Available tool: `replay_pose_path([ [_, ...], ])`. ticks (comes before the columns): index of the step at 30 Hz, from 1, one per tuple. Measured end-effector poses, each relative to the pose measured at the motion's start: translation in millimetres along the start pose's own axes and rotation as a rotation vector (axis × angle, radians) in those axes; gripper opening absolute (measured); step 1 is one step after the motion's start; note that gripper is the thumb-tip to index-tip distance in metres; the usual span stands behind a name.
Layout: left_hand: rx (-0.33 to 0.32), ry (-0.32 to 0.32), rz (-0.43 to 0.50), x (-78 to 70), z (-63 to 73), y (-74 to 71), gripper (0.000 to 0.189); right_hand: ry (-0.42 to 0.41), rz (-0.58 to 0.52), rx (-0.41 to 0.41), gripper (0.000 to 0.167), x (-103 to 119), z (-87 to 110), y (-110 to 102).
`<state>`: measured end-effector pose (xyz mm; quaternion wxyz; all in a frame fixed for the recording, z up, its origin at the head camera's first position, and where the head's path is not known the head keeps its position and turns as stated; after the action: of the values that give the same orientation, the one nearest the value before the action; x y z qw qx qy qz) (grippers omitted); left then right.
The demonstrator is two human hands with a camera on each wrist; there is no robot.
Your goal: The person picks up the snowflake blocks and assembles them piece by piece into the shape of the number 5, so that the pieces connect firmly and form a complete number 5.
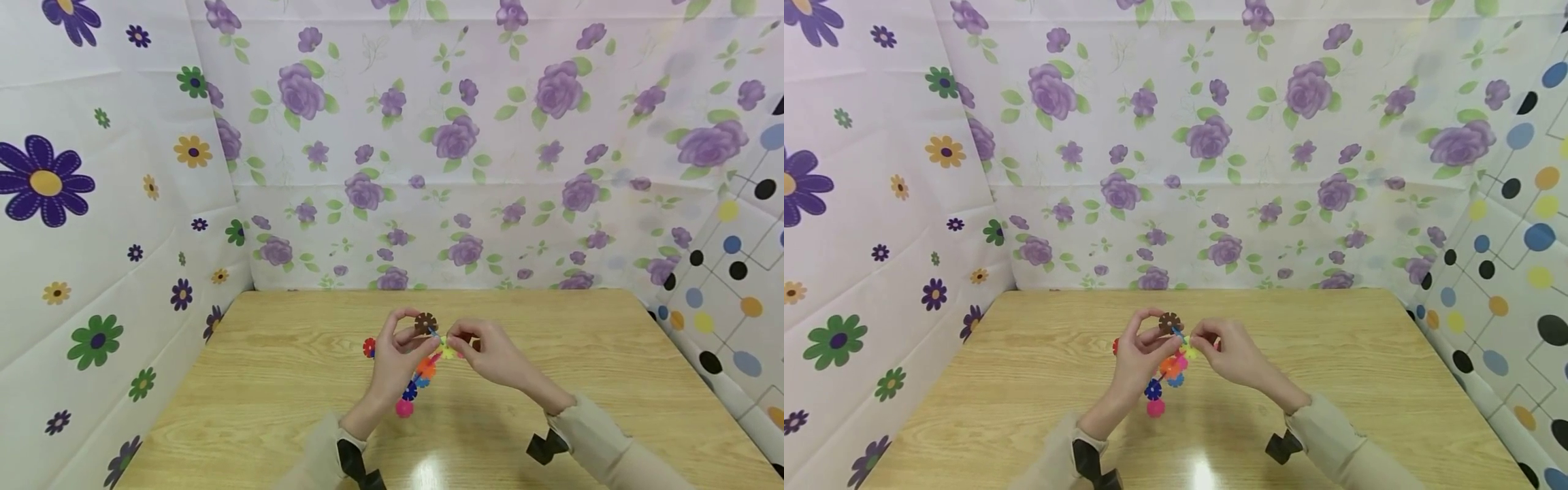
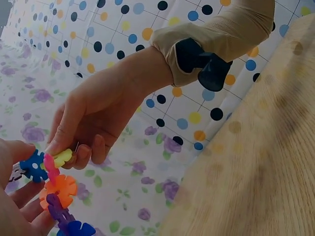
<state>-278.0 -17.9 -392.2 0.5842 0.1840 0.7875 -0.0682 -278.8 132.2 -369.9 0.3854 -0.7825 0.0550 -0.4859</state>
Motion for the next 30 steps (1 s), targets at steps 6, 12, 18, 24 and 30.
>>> replay_pose_path([
  [6, 0.016, -0.015, 0.01, 2.0, 0.5, 1.0, 0.045, 0.008, -0.018, -0.008, 0.015, -2.7, -0.1, 0.3],
  [12, -0.001, -0.046, 0.045, 8.2, -0.6, -3.5, 0.044, 0.031, -0.046, 0.006, 0.018, -13.0, -0.4, 0.0],
  [18, -0.013, -0.082, 0.054, 14.1, 0.9, -10.2, 0.045, 0.082, -0.052, 0.024, 0.022, -36.4, -0.7, -3.5],
  [24, 0.001, -0.085, -0.036, 11.7, 3.5, -15.6, 0.045, 0.101, -0.008, 0.075, 0.016, -64.1, -4.1, -1.6],
  [30, -0.026, -0.084, -0.08, 12.2, 4.4, -25.7, 0.045, 0.093, 0.026, 0.124, 0.014, -86.3, -8.2, 5.6],
])
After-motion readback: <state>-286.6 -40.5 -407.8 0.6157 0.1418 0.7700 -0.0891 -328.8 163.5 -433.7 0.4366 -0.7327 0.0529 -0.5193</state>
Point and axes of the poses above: each hand's wrist, its own z-axis away from the middle knuckle, its own y-axis out of the palm, x = y × z, the point moved 7 cm from there along -z, towards the middle knuckle, and after that the axes turned 8 degrees about x, right-handed, at the moved point
